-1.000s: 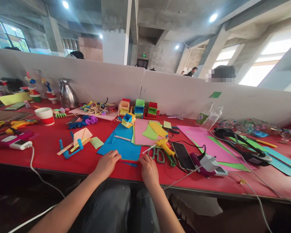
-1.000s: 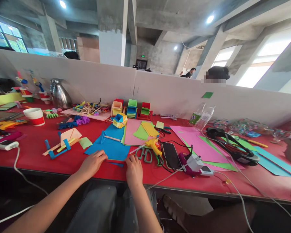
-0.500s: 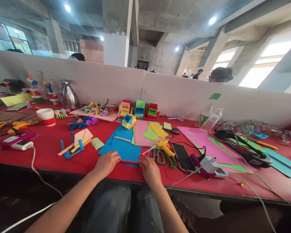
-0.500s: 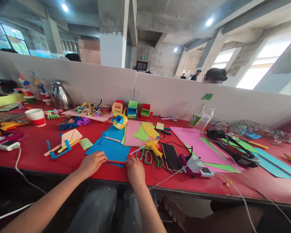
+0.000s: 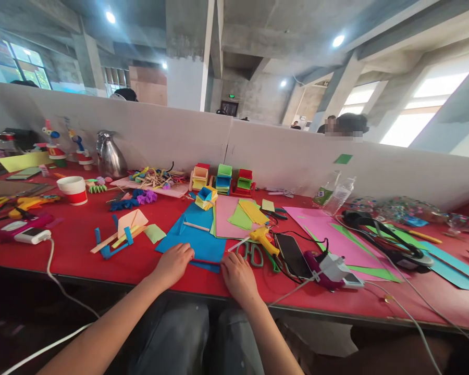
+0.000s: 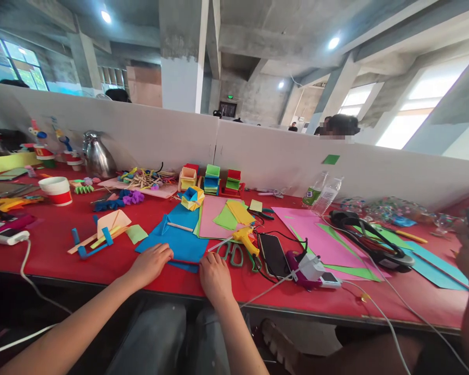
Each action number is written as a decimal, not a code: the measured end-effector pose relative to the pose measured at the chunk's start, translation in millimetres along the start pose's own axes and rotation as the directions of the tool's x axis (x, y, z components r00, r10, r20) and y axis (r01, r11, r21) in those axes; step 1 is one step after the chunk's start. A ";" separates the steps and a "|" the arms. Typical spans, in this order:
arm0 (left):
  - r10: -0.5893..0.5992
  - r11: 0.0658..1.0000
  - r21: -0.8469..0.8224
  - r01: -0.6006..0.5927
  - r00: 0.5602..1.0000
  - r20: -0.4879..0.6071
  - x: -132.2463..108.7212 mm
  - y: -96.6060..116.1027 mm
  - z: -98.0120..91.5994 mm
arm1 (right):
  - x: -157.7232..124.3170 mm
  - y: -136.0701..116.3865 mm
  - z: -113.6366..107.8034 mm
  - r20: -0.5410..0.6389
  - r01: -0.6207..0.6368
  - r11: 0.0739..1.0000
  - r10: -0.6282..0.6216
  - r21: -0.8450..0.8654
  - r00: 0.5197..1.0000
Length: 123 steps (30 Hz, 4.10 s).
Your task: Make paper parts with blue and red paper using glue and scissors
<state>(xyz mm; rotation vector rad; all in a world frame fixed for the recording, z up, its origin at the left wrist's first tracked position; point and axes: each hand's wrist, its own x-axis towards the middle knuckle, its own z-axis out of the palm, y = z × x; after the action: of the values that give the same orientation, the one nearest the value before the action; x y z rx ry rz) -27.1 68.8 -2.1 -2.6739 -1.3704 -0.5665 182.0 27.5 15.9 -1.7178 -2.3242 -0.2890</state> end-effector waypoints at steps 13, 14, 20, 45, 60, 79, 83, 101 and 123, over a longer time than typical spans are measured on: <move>0.061 0.957 -0.283 -0.062 0.998 -0.012 14.8 10.6 -27.3 | 20.7 -4.1 -25.6 0.025 0.013 1.000 -0.013 -0.021 1.000; 0.057 0.949 -0.311 -0.053 0.998 0.005 15.4 13.2 -28.7 | 21.1 -4.8 -29.6 0.028 0.020 1.000 -0.020 -0.009 0.999; 0.014 0.890 -0.454 0.035 0.995 0.103 12.0 23.3 -36.8 | 19.6 3.2 -45.4 0.035 -0.039 0.900 0.026 0.434 0.999; -0.067 0.208 -0.901 0.382 0.924 0.376 -14.2 41.0 -39.6 | 27.2 3.5 -39.2 0.179 -0.142 -0.112 0.482 0.983 0.858; -0.116 0.103 -0.950 0.295 0.952 0.283 33.9 31.7 -42.7 | 60.5 -10.6 -38.7 0.045 -0.059 0.046 0.263 0.997 0.964; -0.015 -0.252 -0.931 0.265 0.961 0.278 116.0 -5.0 -0.5 | 65.1 92.8 -51.2 -0.094 -0.459 0.834 0.506 0.306 0.857; -0.039 -0.488 -0.843 0.227 0.959 0.281 114.2 -4.8 -4.6 | 43.1 111.5 -49.6 0.143 -0.607 0.787 0.617 -0.111 0.774; -0.102 -0.505 -0.844 0.181 0.958 0.267 116.8 -15.4 -2.9 | 35.8 113.5 -22.4 -0.052 -0.371 0.904 0.390 0.215 0.920; -0.194 -0.547 -0.835 0.058 0.962 0.194 117.5 -5.3 -1.4 | 145.2 57.4 4.5 0.245 -0.025 -0.417 0.481 0.908 0.842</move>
<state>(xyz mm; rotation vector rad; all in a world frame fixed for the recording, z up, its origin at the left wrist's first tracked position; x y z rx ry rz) 30.6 161.8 41.1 -2.7900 -1.2046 -3.7520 195.6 177.7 56.8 -0.8783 -0.7521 1.2042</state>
